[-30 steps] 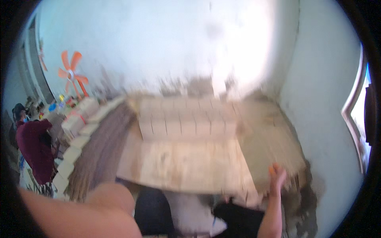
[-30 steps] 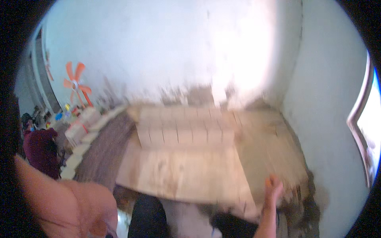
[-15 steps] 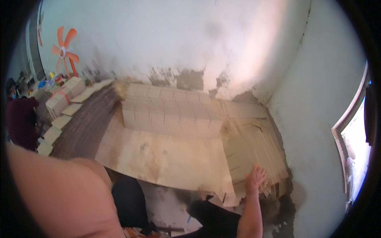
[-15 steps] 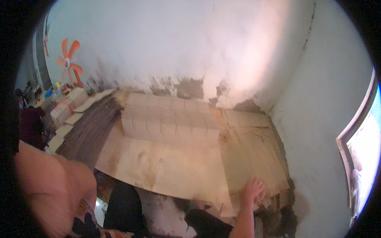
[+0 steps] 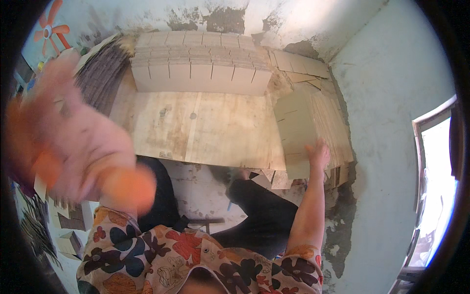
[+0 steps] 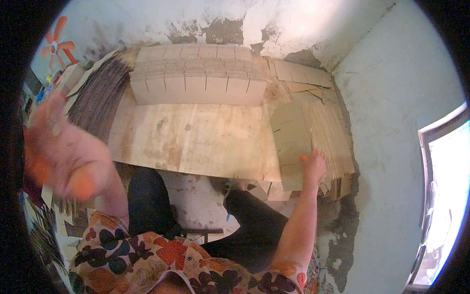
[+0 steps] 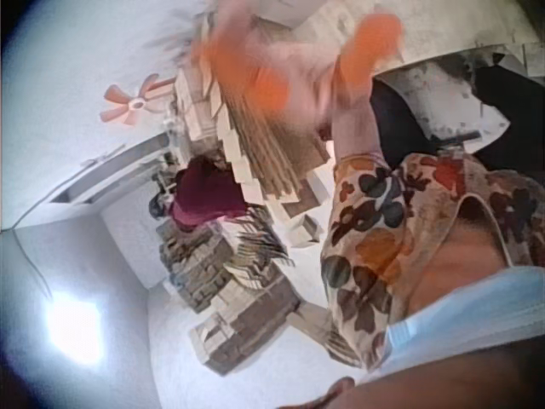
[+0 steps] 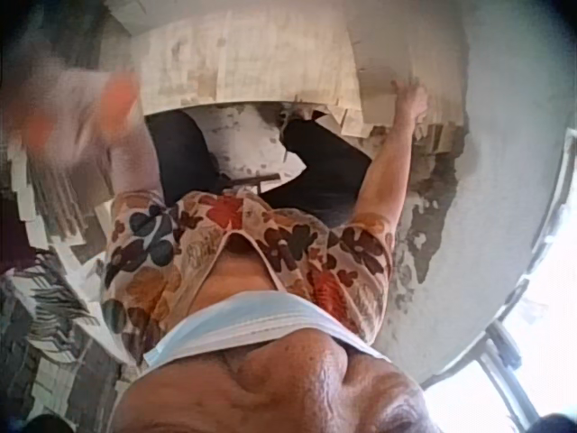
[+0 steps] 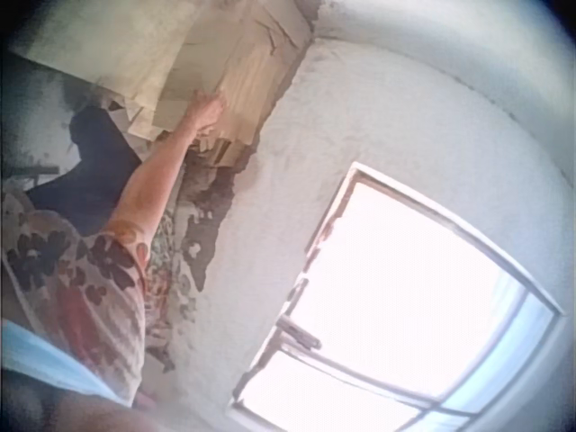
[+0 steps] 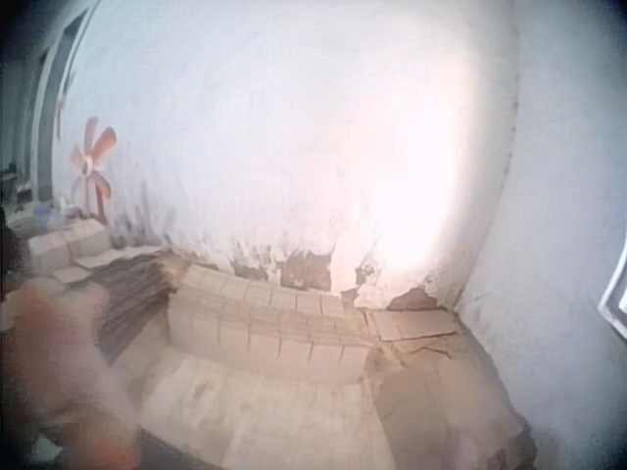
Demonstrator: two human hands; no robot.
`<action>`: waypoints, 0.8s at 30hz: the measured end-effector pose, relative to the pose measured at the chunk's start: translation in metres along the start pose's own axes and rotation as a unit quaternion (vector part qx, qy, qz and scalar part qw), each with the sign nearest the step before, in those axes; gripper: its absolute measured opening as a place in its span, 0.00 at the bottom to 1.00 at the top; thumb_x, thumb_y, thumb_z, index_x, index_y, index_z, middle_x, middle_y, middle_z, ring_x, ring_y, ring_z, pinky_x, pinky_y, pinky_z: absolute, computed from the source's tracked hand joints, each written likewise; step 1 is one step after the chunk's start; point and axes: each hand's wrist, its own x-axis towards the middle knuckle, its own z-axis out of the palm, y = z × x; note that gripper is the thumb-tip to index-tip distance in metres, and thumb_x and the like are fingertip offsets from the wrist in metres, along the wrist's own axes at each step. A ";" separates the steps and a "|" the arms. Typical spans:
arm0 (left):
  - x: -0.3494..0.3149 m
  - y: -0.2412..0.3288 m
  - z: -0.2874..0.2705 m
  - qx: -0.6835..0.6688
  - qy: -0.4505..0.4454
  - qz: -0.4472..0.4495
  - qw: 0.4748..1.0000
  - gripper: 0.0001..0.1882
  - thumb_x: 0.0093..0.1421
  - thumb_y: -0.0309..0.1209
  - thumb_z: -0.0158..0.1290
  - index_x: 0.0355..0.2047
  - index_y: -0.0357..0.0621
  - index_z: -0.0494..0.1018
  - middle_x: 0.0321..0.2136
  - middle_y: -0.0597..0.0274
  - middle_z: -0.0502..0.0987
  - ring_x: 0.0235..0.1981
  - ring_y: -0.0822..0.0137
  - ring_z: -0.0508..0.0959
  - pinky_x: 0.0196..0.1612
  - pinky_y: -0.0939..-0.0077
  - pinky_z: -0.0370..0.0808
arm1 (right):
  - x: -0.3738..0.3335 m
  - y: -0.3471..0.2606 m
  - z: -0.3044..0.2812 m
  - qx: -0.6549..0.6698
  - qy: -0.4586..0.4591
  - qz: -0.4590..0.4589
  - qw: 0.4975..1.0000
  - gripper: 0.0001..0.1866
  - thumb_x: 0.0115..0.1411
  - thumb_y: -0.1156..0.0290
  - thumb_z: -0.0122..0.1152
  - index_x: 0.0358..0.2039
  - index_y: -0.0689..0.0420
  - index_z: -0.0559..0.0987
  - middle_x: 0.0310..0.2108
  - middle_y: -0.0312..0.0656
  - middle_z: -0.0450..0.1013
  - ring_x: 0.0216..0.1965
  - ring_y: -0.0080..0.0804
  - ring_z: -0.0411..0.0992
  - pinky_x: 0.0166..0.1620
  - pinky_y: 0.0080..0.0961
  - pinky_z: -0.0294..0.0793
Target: The person sits on the floor and repeatedly folds pre-cut cardboard sheets into accordion-style dividers. They insert each folded divider into a larger cardboard base, then stack the completed unit and repeat the process with new sheets.
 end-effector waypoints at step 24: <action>-0.105 -0.294 0.280 0.234 -0.340 -0.105 0.905 0.23 0.43 0.32 0.65 0.37 0.40 0.67 0.35 0.57 0.71 0.44 0.57 0.68 0.48 0.63 0.66 | 0.080 -0.140 -0.055 0.275 0.192 -0.106 0.936 0.18 0.53 0.79 0.63 0.46 0.66 0.74 0.38 0.50 0.76 0.30 0.23 0.72 0.32 0.19 0.72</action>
